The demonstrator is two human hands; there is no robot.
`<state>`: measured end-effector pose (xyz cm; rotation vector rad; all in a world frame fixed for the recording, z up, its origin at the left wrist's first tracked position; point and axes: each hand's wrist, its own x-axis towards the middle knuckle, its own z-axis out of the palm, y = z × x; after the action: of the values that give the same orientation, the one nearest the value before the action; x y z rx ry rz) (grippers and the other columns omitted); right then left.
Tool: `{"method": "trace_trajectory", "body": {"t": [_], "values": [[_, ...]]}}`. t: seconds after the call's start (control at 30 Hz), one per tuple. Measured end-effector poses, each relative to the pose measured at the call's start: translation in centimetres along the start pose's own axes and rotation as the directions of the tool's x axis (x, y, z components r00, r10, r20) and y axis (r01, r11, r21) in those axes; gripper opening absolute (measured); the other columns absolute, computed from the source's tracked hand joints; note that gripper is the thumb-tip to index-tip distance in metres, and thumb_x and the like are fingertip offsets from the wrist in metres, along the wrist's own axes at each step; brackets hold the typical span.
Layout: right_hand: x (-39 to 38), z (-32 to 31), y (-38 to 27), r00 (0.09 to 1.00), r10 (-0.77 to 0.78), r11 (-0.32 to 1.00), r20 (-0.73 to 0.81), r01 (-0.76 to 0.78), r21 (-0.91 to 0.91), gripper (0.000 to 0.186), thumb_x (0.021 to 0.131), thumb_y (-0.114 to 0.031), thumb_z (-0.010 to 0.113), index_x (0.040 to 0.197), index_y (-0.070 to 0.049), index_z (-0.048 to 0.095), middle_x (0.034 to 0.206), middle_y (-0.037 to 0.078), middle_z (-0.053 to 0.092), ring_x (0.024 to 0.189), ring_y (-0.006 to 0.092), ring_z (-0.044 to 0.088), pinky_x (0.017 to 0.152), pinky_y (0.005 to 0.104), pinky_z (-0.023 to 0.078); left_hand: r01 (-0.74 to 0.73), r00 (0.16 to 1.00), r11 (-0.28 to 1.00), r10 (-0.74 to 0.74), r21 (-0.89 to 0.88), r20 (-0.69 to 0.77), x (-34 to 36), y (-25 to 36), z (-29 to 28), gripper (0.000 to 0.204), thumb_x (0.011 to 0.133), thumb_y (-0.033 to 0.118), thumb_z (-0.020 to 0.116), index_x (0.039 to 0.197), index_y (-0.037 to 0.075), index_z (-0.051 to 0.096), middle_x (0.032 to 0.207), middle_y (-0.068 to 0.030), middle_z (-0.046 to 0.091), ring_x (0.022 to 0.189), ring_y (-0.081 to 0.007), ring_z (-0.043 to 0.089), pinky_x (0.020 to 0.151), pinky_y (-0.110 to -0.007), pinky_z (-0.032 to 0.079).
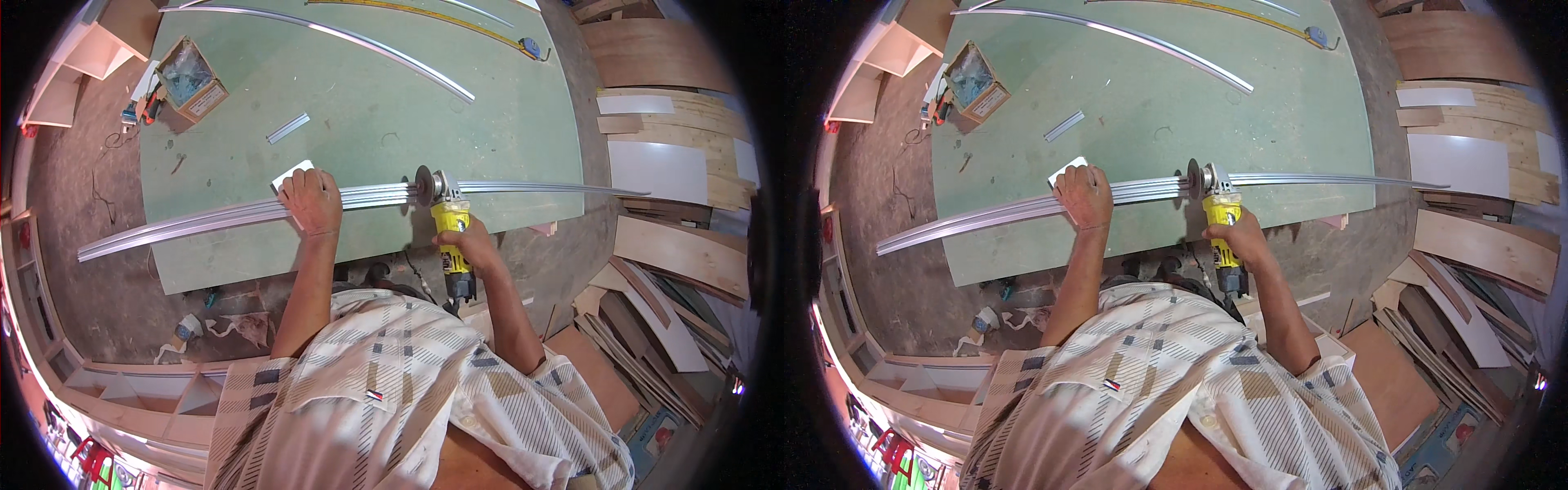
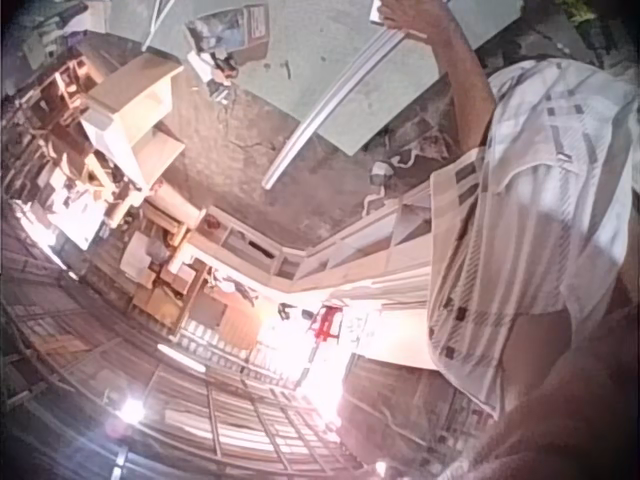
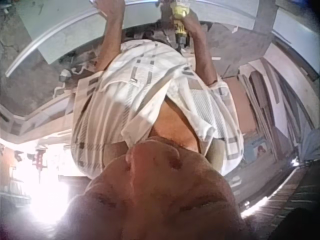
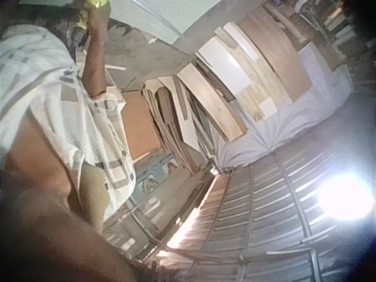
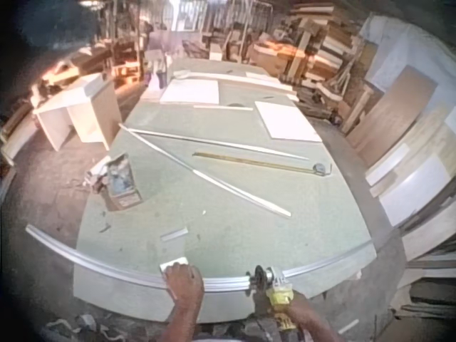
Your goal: The person cuts metal strips using an angle grinder on a workbench, moving and arranging the pieces as they work.
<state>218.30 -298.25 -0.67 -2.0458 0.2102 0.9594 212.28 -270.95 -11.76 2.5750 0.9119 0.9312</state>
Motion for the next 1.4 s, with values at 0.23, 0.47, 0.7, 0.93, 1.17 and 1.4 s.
{"method": "trace_trajectory", "body": {"t": [0.23, 0.47, 0.7, 0.93, 1.17, 1.4], "values": [[-0.2, 0.0, -0.4, 1.000, -0.001, 0.999, 0.000, 0.001, 0.035, 0.045, 0.068, -0.012, 0.079, 0.107, 0.000, 0.060, 0.088, 0.007, 0.067, 0.073, 0.0177, 0.065, 0.068, 0.0335, 0.053, 0.045, 0.995, 0.999, -0.045, -0.004, 0.087, -0.2, 0.0, 0.1, 0.017, 0.086, 0.016, 0.065, 0.074, 0.007, 0.060, 0.086, -0.0090, 0.057, 0.088, -0.0304, 0.053, 0.081, -0.048, 0.039], [-0.2, 0.0, -0.9, 1.000, 0.018, 0.999, -0.008, -0.018, 0.029, 0.046, 0.067, -0.012, 0.079, 0.107, 0.001, 0.060, 0.090, 0.008, 0.067, 0.074, 0.0170, 0.065, 0.068, 0.0327, 0.053, 0.035, 0.996, 0.999, -0.035, 0.002, 0.084, -0.2, -0.1, 0.2, 0.017, 0.086, 0.015, 0.064, 0.072, 0.007, 0.058, 0.085, -0.0085, 0.056, 0.086, -0.0298, 0.053, 0.080, -0.047, 0.039], [-0.9, 0.6, -1.2, 0.999, -0.029, 0.995, 0.028, 0.026, 0.093, 0.050, 0.067, -0.012, 0.079, 0.110, 0.001, 0.059, 0.089, 0.008, 0.066, 0.074, 0.0171, 0.064, 0.068, 0.0323, 0.053, 0.034, 0.998, 0.999, -0.032, -0.024, 0.060, 0.1, 0.4, 0.4, 0.014, 0.083, 0.013, 0.064, 0.072, 0.009, 0.057, 0.085, -0.0077, 0.056, 0.085, -0.0298, 0.052, 0.080, -0.046, 0.039], [-2.4, -1.5, -1.3, 0.994, -0.071, 0.949, -0.079, 0.092, 0.303, 0.043, 0.070, -0.009, 0.077, 0.107, 0.000, 0.059, 0.084, 0.006, 0.066, 0.071, 0.0159, 0.066, 0.065, 0.0315, 0.054, 0.020, 1.000, 1.000, -0.020, -0.005, 0.024, 0.3, 0.2, 0.6, 0.012, 0.079, 0.009, 0.065, 0.071, 0.010, 0.055, 0.081, -0.0063, 0.053, 0.083, -0.0281, 0.051, 0.078, -0.044, 0.038], [-1.8, -2.1, -0.9, 0.990, -0.107, 0.974, -0.087, 0.122, 0.188, 0.043, 0.070, -0.009, 0.076, 0.108, 0.000, 0.058, 0.083, 0.008, 0.067, 0.071, 0.0186, 0.069, 0.065, 0.0324, 0.057, 0.042, 0.998, 0.999, -0.042, -0.015, 0.037, 0.3, 0.3, 0.5, 0.012, 0.083, 0.013, 0.063, 0.074, 0.008, 0.056, 0.083, -0.0080, 0.055, 0.084, -0.0300, 0.052, 0.079, -0.046, 0.040], [-5.1, -4.4, -0.7, 0.922, -0.384, 0.778, -0.045, 0.350, 0.522, 0.036, 0.073, -0.014, 0.075, 0.103, 0.000, 0.061, 0.083, 0.009, 0.067, 0.070, 0.0200, 0.068, 0.066, 0.0330, 0.056, 0.013, 0.998, 0.997, -0.017, -0.071, -0.067, 1.2, 1.1, -0.3, 0.016, 0.085, 0.015, 0.062, 0.073, 0.007, 0.057, 0.083, -0.0099, 0.057, 0.084, -0.0317, 0.055, 0.079, -0.048, 0.041]]}}
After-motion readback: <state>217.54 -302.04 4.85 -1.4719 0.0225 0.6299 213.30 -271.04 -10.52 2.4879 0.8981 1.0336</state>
